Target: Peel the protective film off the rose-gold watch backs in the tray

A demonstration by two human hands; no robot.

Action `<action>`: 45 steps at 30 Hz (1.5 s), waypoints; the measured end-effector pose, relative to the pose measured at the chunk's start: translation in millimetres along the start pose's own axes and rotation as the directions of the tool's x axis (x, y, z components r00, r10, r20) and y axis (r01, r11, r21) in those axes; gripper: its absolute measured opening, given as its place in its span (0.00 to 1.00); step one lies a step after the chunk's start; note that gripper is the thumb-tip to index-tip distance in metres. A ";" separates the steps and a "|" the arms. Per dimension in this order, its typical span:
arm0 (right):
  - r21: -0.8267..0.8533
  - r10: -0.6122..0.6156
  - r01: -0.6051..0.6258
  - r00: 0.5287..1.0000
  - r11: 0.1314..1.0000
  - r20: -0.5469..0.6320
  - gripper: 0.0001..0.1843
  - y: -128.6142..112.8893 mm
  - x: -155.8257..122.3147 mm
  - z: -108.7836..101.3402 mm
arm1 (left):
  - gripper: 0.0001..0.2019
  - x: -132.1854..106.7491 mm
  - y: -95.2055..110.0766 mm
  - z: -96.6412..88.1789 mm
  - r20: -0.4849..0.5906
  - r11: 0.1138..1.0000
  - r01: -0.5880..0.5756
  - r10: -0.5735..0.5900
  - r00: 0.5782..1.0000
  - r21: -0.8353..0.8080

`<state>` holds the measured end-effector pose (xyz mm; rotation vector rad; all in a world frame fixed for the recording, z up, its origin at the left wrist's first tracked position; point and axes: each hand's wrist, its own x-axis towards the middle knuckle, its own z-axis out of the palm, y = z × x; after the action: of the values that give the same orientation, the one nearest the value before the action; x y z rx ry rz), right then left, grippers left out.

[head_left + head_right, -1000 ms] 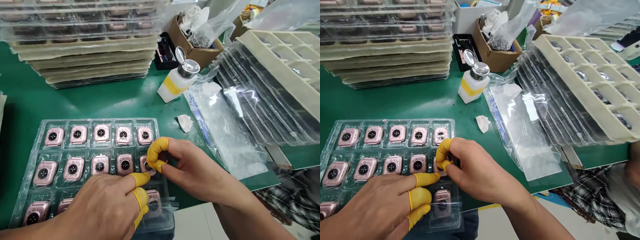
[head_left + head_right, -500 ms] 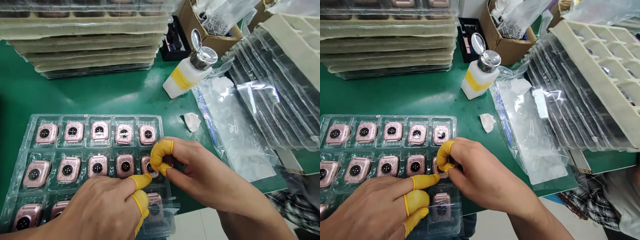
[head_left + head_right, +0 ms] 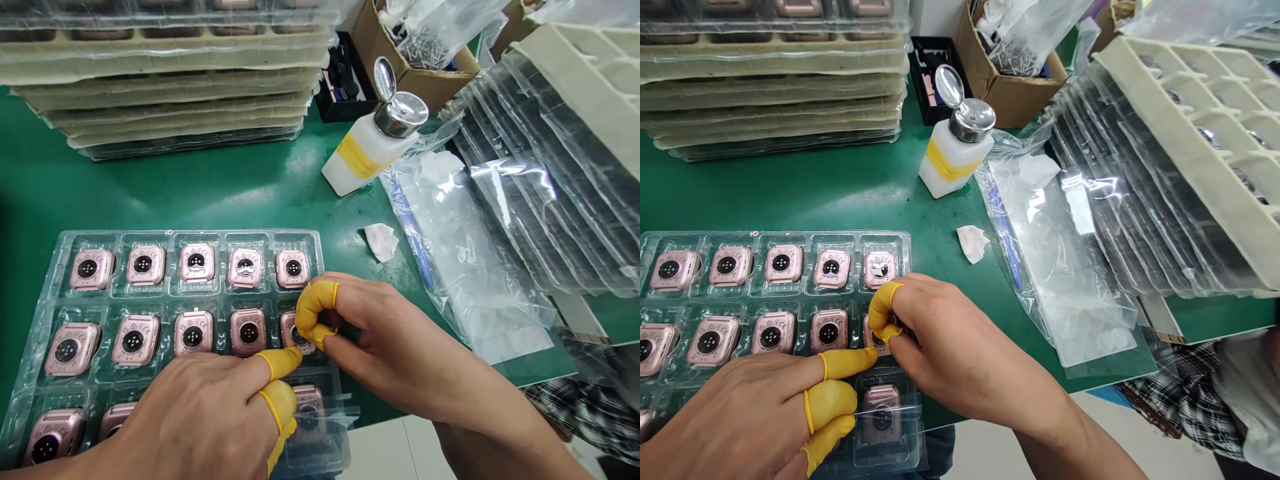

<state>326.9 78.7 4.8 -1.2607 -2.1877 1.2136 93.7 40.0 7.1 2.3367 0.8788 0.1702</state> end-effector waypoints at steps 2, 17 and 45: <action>-0.008 -0.009 0.009 1.000 1.000 -0.001 0.13 1.0 -0.1 0.8 | 0.14 -0.6 -0.2 0.1 0.003 1.000 -0.014 0.014 1.000 0.024; -0.270 -0.115 0.063 0.977 0.961 -0.180 0.08 3.1 -14.6 5.3 | 0.12 0.4 0.2 5.1 -0.104 0.988 -0.074 0.089 0.991 0.135; -0.645 -0.010 -0.179 0.960 0.743 -0.278 0.14 40.9 -82.8 20.2 | 0.08 -102.2 -14.2 -33.4 -0.079 0.650 -0.138 0.119 0.990 -0.747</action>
<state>381.5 9.9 -30.1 -1.6800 -2.4514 0.2074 -3.5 0.9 34.7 1.5917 0.4946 0.5204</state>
